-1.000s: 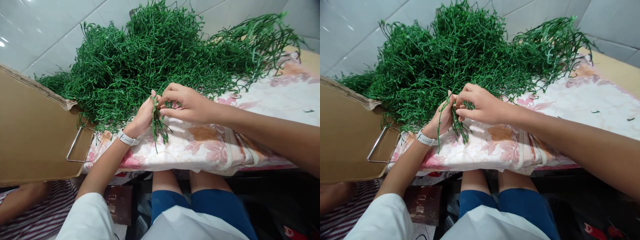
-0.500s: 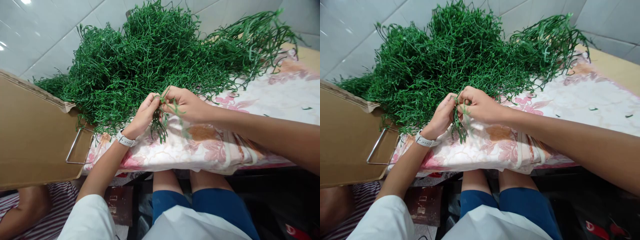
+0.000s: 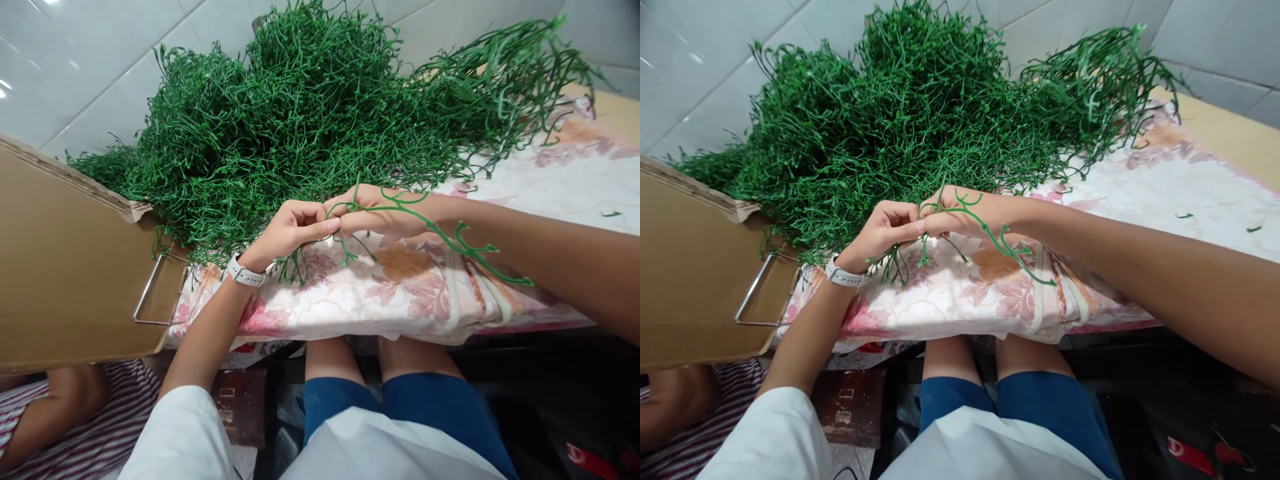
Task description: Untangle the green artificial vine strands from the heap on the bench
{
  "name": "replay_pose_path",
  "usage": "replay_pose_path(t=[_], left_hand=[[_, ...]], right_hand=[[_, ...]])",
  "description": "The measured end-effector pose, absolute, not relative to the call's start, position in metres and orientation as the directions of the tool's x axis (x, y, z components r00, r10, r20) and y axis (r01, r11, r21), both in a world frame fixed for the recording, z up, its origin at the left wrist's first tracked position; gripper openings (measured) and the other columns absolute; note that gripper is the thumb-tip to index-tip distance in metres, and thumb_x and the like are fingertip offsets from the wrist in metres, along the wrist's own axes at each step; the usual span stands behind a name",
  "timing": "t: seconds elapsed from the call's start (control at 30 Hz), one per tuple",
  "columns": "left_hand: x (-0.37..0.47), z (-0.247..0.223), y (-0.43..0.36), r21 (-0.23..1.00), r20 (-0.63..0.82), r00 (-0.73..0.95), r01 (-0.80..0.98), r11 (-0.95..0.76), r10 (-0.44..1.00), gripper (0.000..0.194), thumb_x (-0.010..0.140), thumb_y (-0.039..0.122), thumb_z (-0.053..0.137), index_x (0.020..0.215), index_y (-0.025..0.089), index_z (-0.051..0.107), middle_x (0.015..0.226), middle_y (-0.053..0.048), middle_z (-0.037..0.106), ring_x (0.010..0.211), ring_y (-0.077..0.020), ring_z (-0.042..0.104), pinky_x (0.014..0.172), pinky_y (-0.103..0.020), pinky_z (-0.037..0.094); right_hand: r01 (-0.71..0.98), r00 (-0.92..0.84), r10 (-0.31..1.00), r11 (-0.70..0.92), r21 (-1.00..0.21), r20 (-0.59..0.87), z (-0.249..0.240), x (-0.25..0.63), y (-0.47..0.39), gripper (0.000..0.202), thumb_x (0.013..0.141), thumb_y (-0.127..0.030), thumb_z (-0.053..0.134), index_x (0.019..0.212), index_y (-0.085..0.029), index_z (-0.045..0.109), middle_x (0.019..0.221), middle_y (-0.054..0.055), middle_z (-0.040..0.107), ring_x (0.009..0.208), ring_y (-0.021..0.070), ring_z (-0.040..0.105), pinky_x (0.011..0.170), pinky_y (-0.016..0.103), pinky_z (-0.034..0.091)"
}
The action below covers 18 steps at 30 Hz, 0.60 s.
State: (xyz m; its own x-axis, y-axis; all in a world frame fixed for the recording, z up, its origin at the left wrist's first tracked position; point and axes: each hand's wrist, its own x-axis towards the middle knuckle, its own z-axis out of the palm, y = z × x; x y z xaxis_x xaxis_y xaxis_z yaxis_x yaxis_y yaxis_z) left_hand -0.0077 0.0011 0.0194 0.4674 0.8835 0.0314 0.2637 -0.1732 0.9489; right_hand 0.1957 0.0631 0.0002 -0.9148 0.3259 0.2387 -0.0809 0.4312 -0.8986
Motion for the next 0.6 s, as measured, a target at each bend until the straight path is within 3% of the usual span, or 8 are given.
replay_pose_path(t=[0.2,0.37,0.6], left_hand=[[-0.013,0.027,-0.005,0.977,-0.054,0.555,0.2,-0.07,0.83,0.062,0.083,0.051,0.087,0.055,0.016,0.044,0.05,0.007,0.036,0.045,-0.0022,0.029,0.047,-0.024,0.017],[-0.013,0.027,-0.007,0.989,-0.056,0.637,0.14,-0.044,0.769,0.057,0.086,0.041,0.087,0.057,0.015,0.046,0.051,0.006,0.038,0.045,-0.0008,0.032,0.047,-0.022,0.019],[-0.01,0.016,-0.001,0.995,0.072,0.406,0.033,-0.093,0.911,0.056,0.085,0.05,0.087,0.065,0.017,0.047,0.056,0.007,0.045,0.043,-0.0007,0.036,0.045,-0.019,0.025]], right_hand=[[-0.183,-0.96,0.139,0.346,-0.92,0.243,0.001,0.2,0.068,0.035,0.097,-0.036,0.071,0.075,-0.015,0.054,0.072,-0.005,0.039,0.067,0.0067,0.035,0.063,0.024,0.03],[-0.207,-0.967,0.076,0.317,-0.926,0.242,0.006,0.2,0.066,0.043,0.096,-0.047,0.075,0.075,-0.013,0.06,0.074,-0.003,0.046,0.073,0.0081,0.039,0.067,0.025,0.034],[-0.234,-0.928,0.247,0.201,-0.951,0.28,0.003,0.197,0.067,0.034,0.096,-0.045,0.079,0.088,-0.013,0.069,0.077,-0.001,0.061,0.074,0.0084,0.05,0.07,0.023,0.044]])
